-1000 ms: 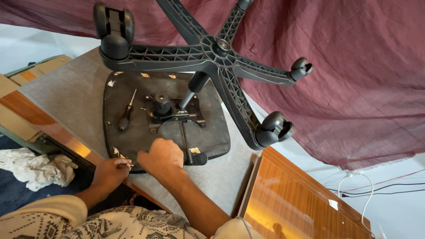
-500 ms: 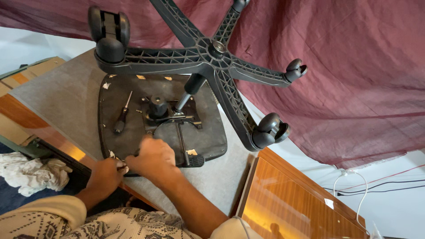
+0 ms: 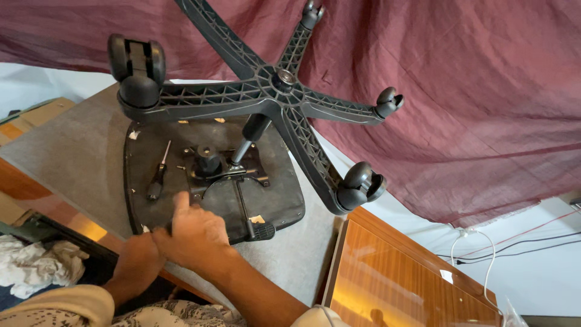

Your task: The person works on an office chair turned upside down on a table, using a screwdriver and an Allen key to turn screws on the metal mechanism under the seat. They hold the mechanism with one hand while turning the fasteners with the other throughout the clip.

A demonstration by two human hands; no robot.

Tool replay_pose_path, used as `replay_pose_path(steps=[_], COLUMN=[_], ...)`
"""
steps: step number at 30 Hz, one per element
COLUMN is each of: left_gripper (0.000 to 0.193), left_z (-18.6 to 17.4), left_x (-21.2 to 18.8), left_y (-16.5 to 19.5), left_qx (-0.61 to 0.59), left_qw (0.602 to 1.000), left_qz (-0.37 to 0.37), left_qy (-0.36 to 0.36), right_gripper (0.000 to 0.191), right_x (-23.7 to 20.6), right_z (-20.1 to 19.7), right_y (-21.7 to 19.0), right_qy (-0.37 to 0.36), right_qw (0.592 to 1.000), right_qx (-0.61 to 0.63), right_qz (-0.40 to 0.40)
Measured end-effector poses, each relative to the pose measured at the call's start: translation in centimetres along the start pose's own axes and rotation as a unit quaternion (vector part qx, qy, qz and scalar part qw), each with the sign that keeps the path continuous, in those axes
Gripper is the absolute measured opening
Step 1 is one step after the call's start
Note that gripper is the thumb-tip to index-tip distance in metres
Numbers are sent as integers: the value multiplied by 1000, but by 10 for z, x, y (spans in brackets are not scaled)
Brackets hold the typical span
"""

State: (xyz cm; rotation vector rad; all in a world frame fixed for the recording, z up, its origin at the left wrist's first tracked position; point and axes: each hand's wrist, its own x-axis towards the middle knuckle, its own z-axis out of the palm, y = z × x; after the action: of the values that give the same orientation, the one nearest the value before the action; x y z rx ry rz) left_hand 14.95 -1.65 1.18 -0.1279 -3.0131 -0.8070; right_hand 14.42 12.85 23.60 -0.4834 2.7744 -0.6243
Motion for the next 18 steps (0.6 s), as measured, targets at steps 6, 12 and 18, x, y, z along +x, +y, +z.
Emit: replay_pose_path(steps=[6, 12, 18], left_gripper=[19, 21, 20], left_z=[-8, -21, -28], left_x=[1, -6, 0], left_y=[9, 17, 14], left_qx=[-30, -53, -85], left_qw=[996, 988, 985], left_qz=[-77, -130, -121], left_qy=[-34, -56, -90], right_gripper=[45, 38, 52], right_x=[-3, 4, 6], right_z=[3, 9, 8], right_y=[6, 2, -6], right_qy=[3, 42, 53], right_qw=[998, 998, 997], right_qx=[52, 22, -45], right_qz=[-35, -48, 22])
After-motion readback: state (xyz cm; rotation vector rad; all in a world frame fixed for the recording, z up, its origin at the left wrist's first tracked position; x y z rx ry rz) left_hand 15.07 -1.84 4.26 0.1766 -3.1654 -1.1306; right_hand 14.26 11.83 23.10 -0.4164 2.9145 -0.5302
